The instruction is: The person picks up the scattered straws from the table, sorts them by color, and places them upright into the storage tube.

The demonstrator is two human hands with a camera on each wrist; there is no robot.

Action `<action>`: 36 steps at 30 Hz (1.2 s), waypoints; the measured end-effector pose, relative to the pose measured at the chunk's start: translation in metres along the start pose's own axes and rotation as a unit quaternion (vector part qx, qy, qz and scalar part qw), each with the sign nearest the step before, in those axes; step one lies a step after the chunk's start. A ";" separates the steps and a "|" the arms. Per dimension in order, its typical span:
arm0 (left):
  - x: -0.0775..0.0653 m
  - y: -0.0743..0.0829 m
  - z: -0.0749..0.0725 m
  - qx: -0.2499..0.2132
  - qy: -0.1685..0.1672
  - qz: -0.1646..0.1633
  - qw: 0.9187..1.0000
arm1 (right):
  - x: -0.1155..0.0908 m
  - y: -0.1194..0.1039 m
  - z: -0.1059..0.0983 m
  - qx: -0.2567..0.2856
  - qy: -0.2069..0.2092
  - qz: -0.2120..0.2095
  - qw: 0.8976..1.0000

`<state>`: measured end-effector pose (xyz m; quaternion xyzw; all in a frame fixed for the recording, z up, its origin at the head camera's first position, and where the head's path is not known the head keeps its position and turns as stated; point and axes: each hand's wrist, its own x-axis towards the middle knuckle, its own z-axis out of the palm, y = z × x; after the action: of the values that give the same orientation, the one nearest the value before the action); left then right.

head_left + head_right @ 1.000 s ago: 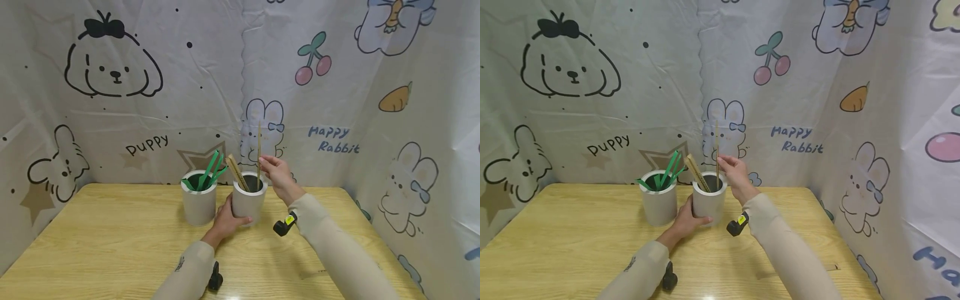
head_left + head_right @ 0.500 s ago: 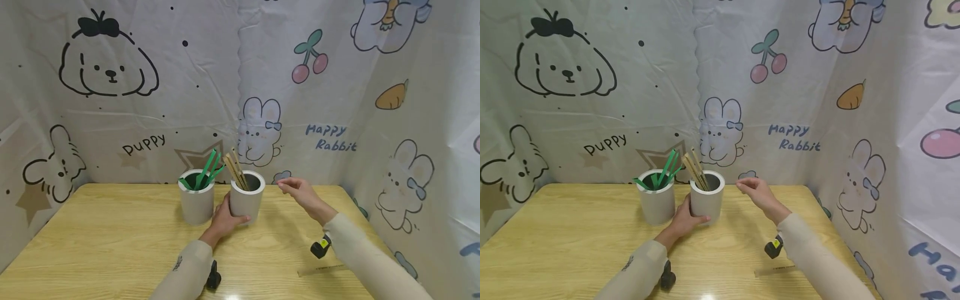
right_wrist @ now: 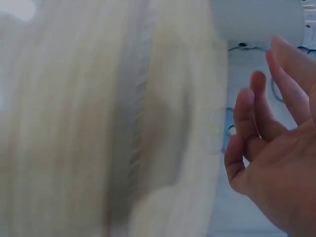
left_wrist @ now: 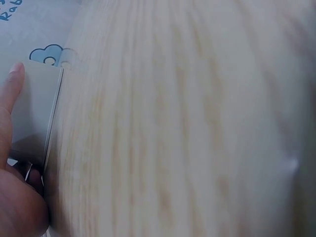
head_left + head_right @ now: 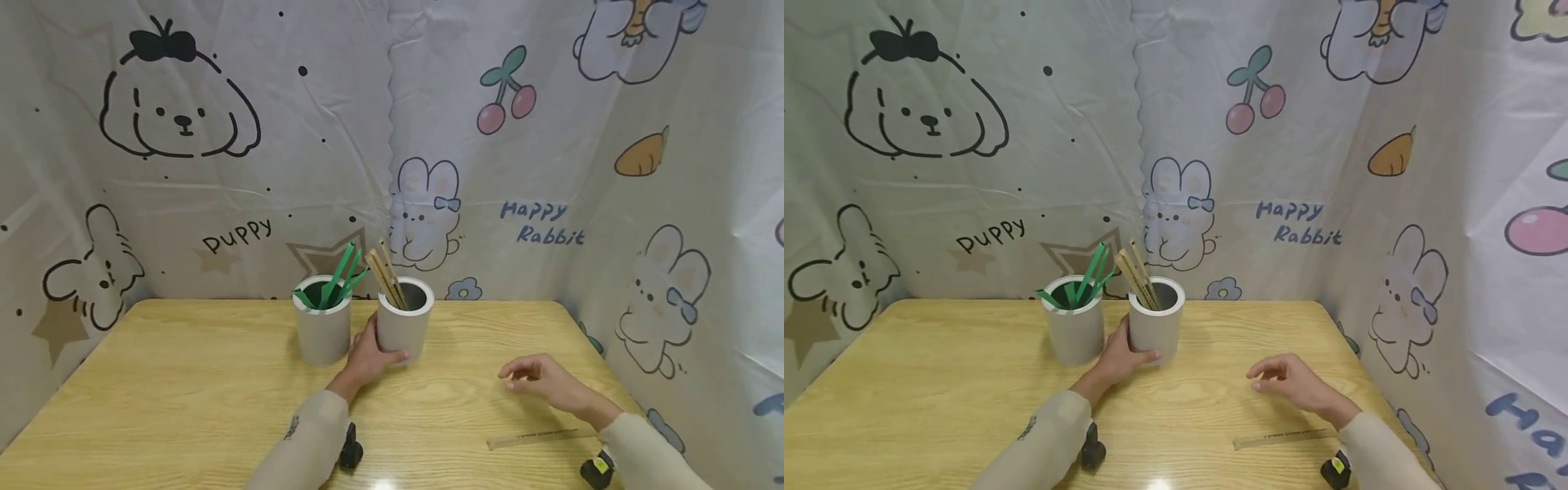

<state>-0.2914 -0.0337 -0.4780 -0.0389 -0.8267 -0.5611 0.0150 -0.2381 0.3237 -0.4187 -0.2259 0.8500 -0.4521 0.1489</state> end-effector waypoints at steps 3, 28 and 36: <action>0.000 -0.001 0.000 0.001 -0.003 0.001 1.000 | -0.015 0.016 -0.002 0.010 -0.046 -0.022 0.999; -0.002 -0.001 0.000 -0.004 -0.005 -0.003 1.000 | -0.038 0.043 0.005 0.019 -0.072 -0.089 0.993; -0.003 0.001 -0.001 0.000 -0.003 -0.008 1.000 | -0.018 -0.004 -0.009 0.059 0.054 0.011 0.997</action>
<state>-0.2879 -0.0346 -0.4771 -0.0345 -0.8271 -0.5610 0.0080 -0.2258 0.3372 -0.4100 -0.1822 0.8311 -0.5114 0.1207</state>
